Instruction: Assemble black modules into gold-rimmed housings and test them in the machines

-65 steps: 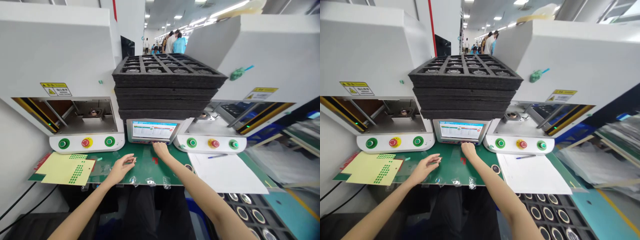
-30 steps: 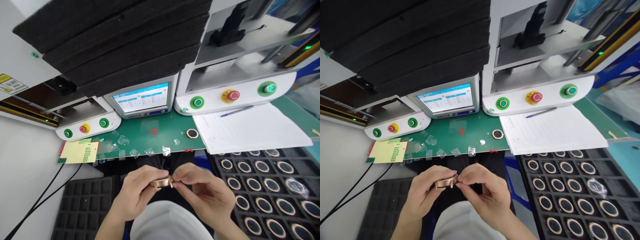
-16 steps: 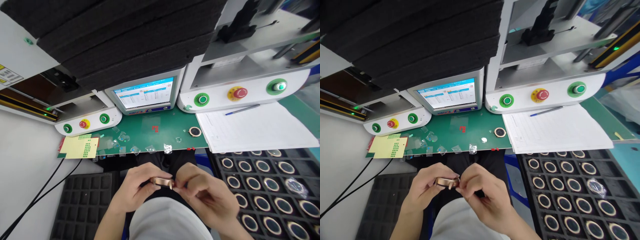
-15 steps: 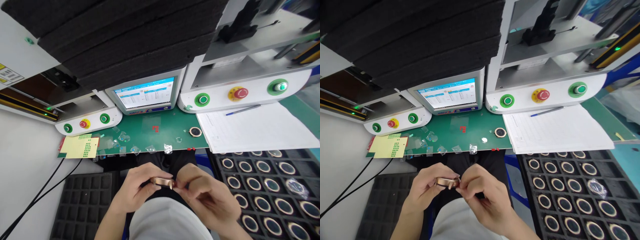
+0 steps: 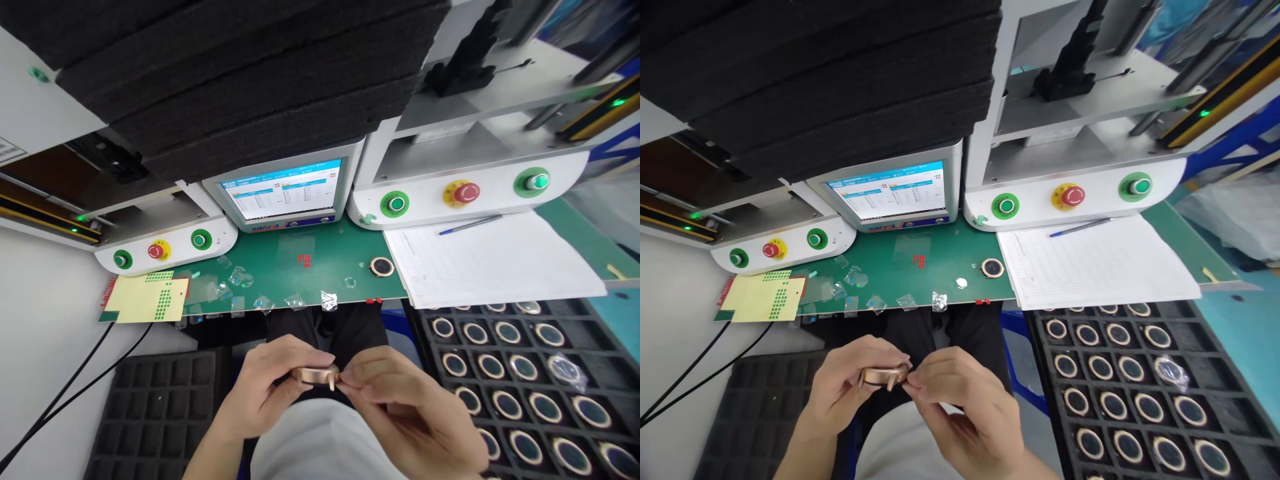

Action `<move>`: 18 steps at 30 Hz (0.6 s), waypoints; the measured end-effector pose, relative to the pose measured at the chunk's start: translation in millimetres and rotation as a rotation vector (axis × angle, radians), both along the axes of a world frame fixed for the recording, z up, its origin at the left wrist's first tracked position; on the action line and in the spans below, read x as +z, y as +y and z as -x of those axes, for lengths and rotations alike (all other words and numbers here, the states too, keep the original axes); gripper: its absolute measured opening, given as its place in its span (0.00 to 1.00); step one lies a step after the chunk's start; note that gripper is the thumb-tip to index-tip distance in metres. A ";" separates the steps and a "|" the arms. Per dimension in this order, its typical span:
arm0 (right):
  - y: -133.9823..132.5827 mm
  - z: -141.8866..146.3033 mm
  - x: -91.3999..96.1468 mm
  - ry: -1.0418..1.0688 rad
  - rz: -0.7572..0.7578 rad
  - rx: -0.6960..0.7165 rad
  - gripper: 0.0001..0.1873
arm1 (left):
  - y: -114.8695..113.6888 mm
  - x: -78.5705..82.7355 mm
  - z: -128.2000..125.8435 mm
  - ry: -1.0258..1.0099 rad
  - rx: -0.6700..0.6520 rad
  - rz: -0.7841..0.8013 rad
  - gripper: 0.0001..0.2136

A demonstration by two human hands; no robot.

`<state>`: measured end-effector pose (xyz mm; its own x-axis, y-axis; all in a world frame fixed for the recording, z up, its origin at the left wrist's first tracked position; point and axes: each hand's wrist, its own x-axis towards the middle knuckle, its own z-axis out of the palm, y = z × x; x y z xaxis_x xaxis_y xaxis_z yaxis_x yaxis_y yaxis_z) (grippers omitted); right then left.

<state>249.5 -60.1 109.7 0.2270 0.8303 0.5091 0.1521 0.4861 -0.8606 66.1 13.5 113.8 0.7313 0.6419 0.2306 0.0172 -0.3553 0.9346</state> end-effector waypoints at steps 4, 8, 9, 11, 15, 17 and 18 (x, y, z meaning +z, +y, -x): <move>-5.1 1.4 3.2 -0.103 0.006 -0.014 0.21 | -6.0 -4.0 -1.8 0.040 0.084 -0.079 0.16; -8.9 10.1 -26.0 0.091 0.156 -0.005 0.15 | -0.7 -14.8 -1.2 -0.003 0.525 0.075 0.10; -7.4 11.7 -40.9 0.186 0.263 -0.039 0.10 | 3.1 -18.4 -0.4 -0.049 0.659 0.158 0.08; -0.8 12.7 -75.9 0.343 0.522 -0.142 0.07 | 11.4 -25.4 1.5 -0.145 0.845 0.340 0.10; 18.5 10.6 -138.0 0.442 0.757 -0.176 0.24 | 21.0 -33.9 1.3 -0.227 0.831 0.654 0.16; 27.0 12.6 -156.2 0.467 0.847 -0.145 0.23 | 20.3 -34.8 -1.5 -0.228 0.796 0.756 0.18; 30.8 14.7 -162.4 0.476 0.882 -0.133 0.21 | 19.1 -34.6 -3.2 -0.221 0.793 0.792 0.19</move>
